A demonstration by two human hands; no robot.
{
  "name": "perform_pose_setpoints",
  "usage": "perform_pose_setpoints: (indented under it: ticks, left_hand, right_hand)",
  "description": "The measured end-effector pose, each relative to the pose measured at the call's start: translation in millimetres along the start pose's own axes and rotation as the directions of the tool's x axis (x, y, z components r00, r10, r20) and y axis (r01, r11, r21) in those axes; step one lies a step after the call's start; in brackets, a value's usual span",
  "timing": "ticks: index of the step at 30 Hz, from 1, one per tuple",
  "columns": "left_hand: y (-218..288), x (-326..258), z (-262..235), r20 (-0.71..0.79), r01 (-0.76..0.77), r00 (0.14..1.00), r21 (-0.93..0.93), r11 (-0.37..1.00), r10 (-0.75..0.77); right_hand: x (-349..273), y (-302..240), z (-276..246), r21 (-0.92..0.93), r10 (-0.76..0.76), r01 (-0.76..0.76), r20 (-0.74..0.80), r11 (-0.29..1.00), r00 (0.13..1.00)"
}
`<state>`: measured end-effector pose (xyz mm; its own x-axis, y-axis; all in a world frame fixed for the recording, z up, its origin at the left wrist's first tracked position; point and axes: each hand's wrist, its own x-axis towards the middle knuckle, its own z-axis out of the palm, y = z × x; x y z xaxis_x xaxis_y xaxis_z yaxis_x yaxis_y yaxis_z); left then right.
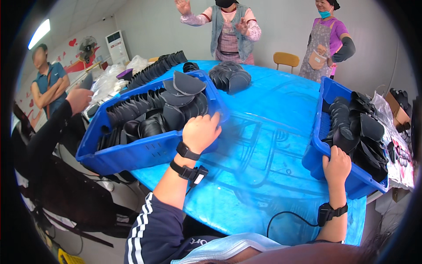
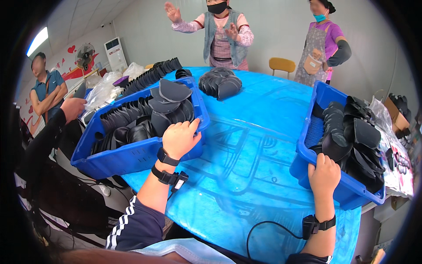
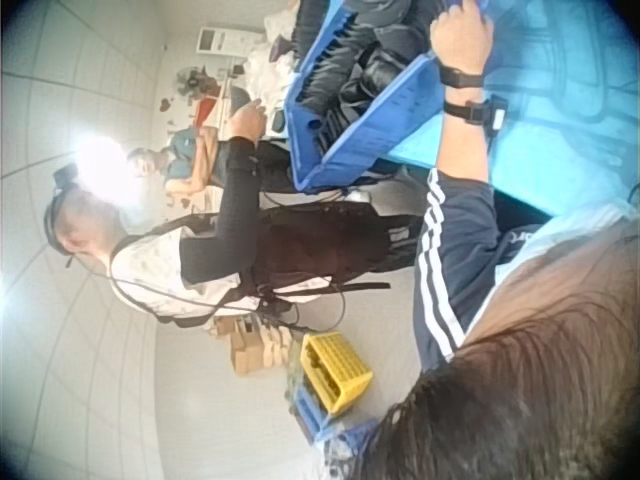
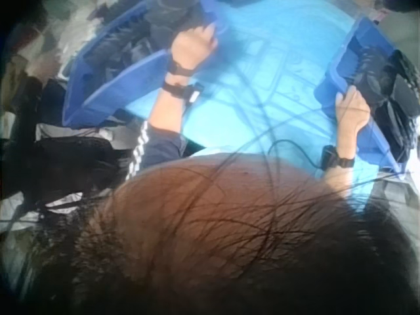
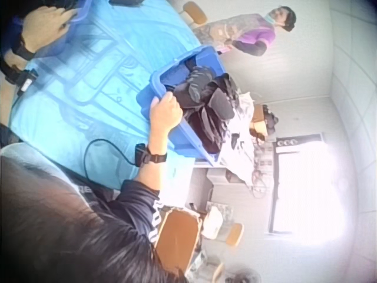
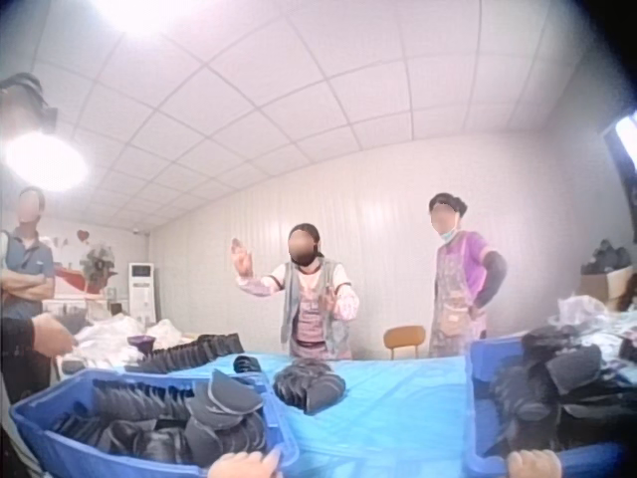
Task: Sorting and organizing black shoe upper components into blue plastic bins.
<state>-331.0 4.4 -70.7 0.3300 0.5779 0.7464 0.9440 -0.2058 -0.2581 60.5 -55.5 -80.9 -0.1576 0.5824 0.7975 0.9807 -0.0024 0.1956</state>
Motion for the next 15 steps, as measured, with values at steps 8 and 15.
perform_pose_setpoints:
  ticks: [8,15]
  left_hand:
    - [1.1,-1.8,-3.3,0.0,-0.002,1.0,0.006,1.0,0.002]
    - [0.1,-2.9,-2.0,-0.011,-0.002,1.0,0.0,1.0,0.002]
  right_hand:
    - [-1.6,0.0,-3.7,0.001,0.009,-0.009,0.003,1.0,1.0]
    - [-3.0,-1.1,-5.0,0.018,0.042,-0.043,0.074,0.999,0.996]
